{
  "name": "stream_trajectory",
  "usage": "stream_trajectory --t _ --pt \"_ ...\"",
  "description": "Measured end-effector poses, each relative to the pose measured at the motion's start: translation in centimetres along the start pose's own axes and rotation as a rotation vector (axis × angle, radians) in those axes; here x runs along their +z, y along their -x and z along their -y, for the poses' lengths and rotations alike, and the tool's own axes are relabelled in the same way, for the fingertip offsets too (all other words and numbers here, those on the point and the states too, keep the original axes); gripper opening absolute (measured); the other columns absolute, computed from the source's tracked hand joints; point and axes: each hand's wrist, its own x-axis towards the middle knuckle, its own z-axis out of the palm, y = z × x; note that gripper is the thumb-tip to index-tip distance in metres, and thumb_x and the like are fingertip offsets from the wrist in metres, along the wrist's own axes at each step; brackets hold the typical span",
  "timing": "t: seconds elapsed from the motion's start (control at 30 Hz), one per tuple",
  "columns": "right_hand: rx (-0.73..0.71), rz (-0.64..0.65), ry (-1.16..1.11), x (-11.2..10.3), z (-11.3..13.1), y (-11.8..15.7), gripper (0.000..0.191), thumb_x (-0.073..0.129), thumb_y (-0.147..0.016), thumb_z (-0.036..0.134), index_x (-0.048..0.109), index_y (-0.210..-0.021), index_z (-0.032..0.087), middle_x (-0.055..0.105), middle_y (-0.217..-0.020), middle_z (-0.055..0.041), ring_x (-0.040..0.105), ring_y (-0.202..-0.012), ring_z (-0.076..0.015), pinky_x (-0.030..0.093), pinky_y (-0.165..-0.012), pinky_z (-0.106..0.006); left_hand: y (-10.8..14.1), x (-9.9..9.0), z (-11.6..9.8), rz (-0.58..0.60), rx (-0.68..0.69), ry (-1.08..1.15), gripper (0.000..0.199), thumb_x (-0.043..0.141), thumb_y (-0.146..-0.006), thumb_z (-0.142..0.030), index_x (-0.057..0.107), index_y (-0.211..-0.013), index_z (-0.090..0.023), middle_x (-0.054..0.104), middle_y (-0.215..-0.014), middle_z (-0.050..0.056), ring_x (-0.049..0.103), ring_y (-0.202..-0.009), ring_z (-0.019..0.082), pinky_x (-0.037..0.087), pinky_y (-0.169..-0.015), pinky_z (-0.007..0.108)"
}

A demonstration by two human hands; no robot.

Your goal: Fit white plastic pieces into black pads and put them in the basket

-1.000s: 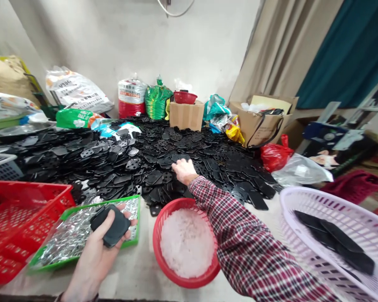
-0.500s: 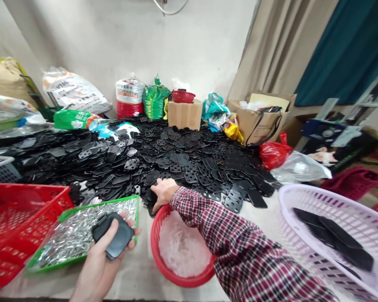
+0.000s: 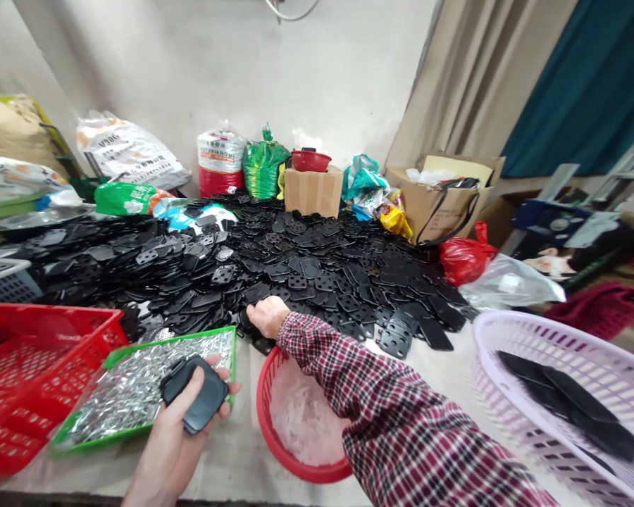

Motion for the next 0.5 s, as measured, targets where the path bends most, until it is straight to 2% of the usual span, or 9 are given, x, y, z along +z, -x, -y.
stream_trajectory --t 0.13,0.23,0.37,0.5 --pt "0.053 0.005 -0.093 -0.4 -0.7 0.1 0.032 0.051 -0.088 0.013 0.060 -0.119 0.014 0.069 -0.104 -0.0169 0.065 -0.101 -0.0250 0.048 -0.086 -0.035 0.0 -0.1 -0.1 -0.004 -0.012 0.015 0.040 0.071 -0.078 -0.042 0.059 -0.110 -0.019 0.068 -0.089 0.006 0.069 -0.078 0.026 0.049 -0.053 0.028" --pt "0.116 0.009 -0.195 -1.5 -2.8 0.3 0.034 0.057 -0.081 0.010 0.066 -0.114 0.016 0.070 -0.105 -0.0149 0.065 -0.102 -0.0243 0.048 -0.086 -0.031 -0.1 -0.1 -0.5 0.016 -0.010 0.016 0.040 0.071 -0.079 -0.041 0.059 -0.110 -0.019 0.068 -0.091 0.007 0.069 -0.078 0.027 0.049 -0.054 0.028" --pt "0.231 -0.028 -0.361 -2.9 -6.7 1.4 0.038 0.061 -0.071 0.007 0.073 -0.105 0.018 0.073 -0.102 -0.0096 0.067 -0.096 -0.0229 0.049 -0.078 -0.026 -0.4 0.6 -0.8 0.053 -0.026 0.016 0.040 0.070 -0.080 -0.040 0.059 -0.112 -0.018 0.068 -0.093 0.008 0.069 -0.081 0.027 0.049 -0.055 0.028" --pt "0.368 -0.112 -0.568 -2.5 -9.7 3.3 0.032 0.060 -0.074 0.011 0.074 -0.101 0.017 0.074 -0.092 -0.0043 0.067 -0.081 -0.0164 0.049 -0.063 -0.019 -0.7 1.7 -0.7 0.122 -0.026 0.011 0.040 0.069 -0.081 -0.039 0.059 -0.114 -0.018 0.067 -0.095 0.008 0.068 -0.082 0.024 0.049 -0.056 0.028"
